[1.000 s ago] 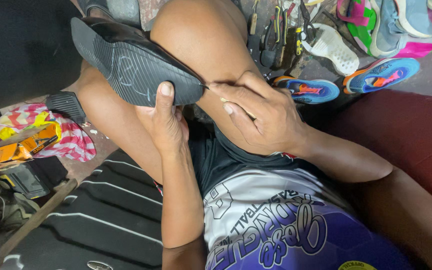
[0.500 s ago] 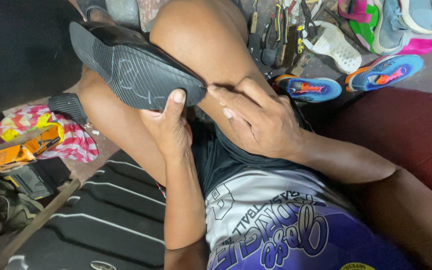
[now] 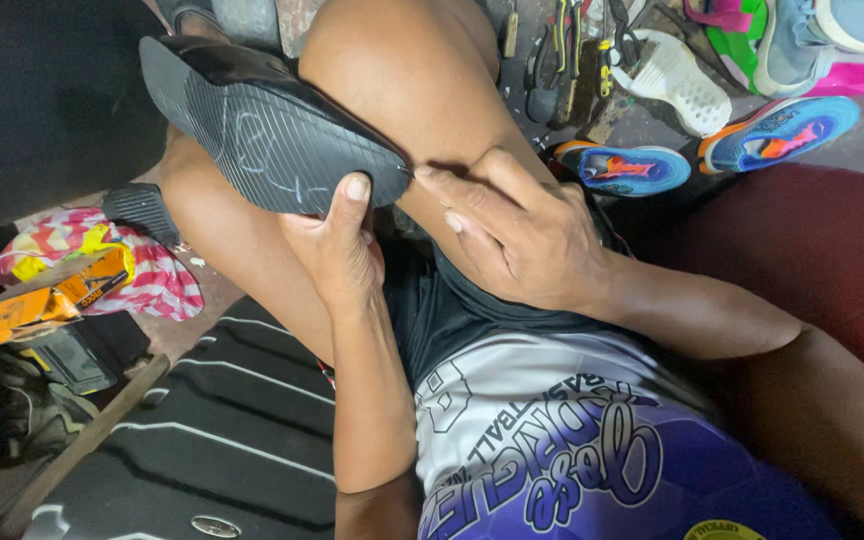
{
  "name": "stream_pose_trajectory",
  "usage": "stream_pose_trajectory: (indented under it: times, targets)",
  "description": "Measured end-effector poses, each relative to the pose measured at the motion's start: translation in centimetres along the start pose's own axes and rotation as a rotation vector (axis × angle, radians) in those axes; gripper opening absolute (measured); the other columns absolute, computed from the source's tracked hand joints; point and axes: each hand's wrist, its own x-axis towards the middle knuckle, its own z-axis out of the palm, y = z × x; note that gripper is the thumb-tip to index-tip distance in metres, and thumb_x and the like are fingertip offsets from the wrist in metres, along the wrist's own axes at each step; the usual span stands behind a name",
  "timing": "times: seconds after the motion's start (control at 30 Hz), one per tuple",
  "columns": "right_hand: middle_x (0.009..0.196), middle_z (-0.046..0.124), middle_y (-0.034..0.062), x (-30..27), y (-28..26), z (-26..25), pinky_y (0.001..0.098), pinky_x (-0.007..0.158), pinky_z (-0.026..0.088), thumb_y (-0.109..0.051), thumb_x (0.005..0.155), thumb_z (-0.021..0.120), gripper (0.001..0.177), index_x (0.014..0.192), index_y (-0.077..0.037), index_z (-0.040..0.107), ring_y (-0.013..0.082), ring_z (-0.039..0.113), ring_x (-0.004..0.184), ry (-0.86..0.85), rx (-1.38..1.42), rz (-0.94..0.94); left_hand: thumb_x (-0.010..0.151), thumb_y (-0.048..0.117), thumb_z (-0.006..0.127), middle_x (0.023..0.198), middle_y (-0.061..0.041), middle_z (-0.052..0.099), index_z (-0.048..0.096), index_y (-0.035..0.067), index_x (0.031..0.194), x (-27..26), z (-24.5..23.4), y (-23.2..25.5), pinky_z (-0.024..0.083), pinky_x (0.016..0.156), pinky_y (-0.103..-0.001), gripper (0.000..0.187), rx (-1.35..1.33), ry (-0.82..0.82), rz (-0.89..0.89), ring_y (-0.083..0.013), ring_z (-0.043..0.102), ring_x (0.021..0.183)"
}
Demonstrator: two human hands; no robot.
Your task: The person holds a black shoe sole and uses a pointed tool to scrape and clean the surface. The person repeatedly rubs the tool along the sole's grooves and edges while seated.
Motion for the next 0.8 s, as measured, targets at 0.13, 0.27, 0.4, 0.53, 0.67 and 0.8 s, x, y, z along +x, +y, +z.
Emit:
stream_pose_trajectory:
  times: [0.13, 0.27, 0.4, 0.53, 0.67, 0.8]
  targets:
    - [0.109, 0.064, 0.0027, -0.1, -0.1, 0.1, 0.0346, 0.056, 0.051, -0.011, 0.096, 0.068, 0.044, 0.14, -0.009, 0.064, 0.0185, 0.068, 0.077, -0.006, -0.037, 0.011, 0.08, 0.016, 0.092, 0.118, -0.01, 0.066, 0.055, -0.003, 0.131, 0.0, 0.4, 0.1, 0.057, 0.099, -0.032, 0.066, -0.033, -0.037, 0.046, -0.0195, 0.068, 0.107]
    - [0.111, 0.064, 0.0031, 0.0, 0.1, 0.2, 0.0345, 0.058, 0.052, -0.011, 0.098, 0.067, 0.044, 0.142, -0.01, 0.063, 0.0182, 0.068, 0.078, -0.008, -0.012, 0.018, 0.081, 0.018, 0.093, 0.116, -0.011, 0.066, 0.056, -0.005, 0.131, 0.2, 0.3, 0.1, 0.055, 0.092, -0.029, 0.066, 0.014, -0.021, 0.039, -0.019, 0.066, 0.102]
    - [0.112, 0.064, 0.0037, -0.3, 0.0, 0.2, 0.0346, 0.059, 0.053, -0.01, 0.099, 0.067, 0.044, 0.143, -0.01, 0.062, 0.0184, 0.068, 0.079, -0.011, -0.005, 0.02, 0.08, 0.019, 0.093, 0.115, -0.009, 0.067, 0.056, -0.004, 0.13, 0.0, -0.6, -0.5, 0.056, 0.091, -0.028, 0.066, 0.003, -0.028, 0.029, -0.0177, 0.067, 0.101]
    - [0.111, 0.063, 0.0037, -0.2, 0.0, 0.2, 0.035, 0.057, 0.052, -0.011, 0.098, 0.068, 0.044, 0.142, -0.01, 0.062, 0.0192, 0.068, 0.08, -0.017, -0.016, 0.017, 0.08, 0.018, 0.093, 0.112, -0.01, 0.066, 0.057, -0.005, 0.13, 0.0, -1.2, -1.0, 0.052, 0.08, -0.027, 0.065, 0.04, -0.001, 0.026, -0.0174, 0.064, 0.093]
    - [0.11, 0.064, 0.0029, -0.2, -0.3, 0.1, 0.0347, 0.057, 0.053, -0.011, 0.097, 0.069, 0.045, 0.141, -0.009, 0.063, 0.0185, 0.068, 0.078, -0.02, -0.033, 0.028, 0.08, 0.017, 0.092, 0.112, -0.011, 0.066, 0.057, -0.005, 0.129, -0.1, -1.3, -1.0, 0.053, 0.08, -0.027, 0.065, 0.04, -0.001, 0.016, -0.0185, 0.065, 0.093]
    - [0.109, 0.063, 0.0039, 0.0, -0.8, -0.1, 0.0342, 0.057, 0.056, -0.011, 0.097, 0.07, 0.044, 0.141, -0.008, 0.063, 0.0198, 0.068, 0.074, -0.011, -0.06, 0.029, 0.079, 0.014, 0.093, 0.117, -0.011, 0.067, 0.057, -0.005, 0.129, -0.1, -0.5, -0.6, 0.058, 0.097, -0.031, 0.064, -0.027, -0.017, 0.034, -0.0203, 0.069, 0.104]
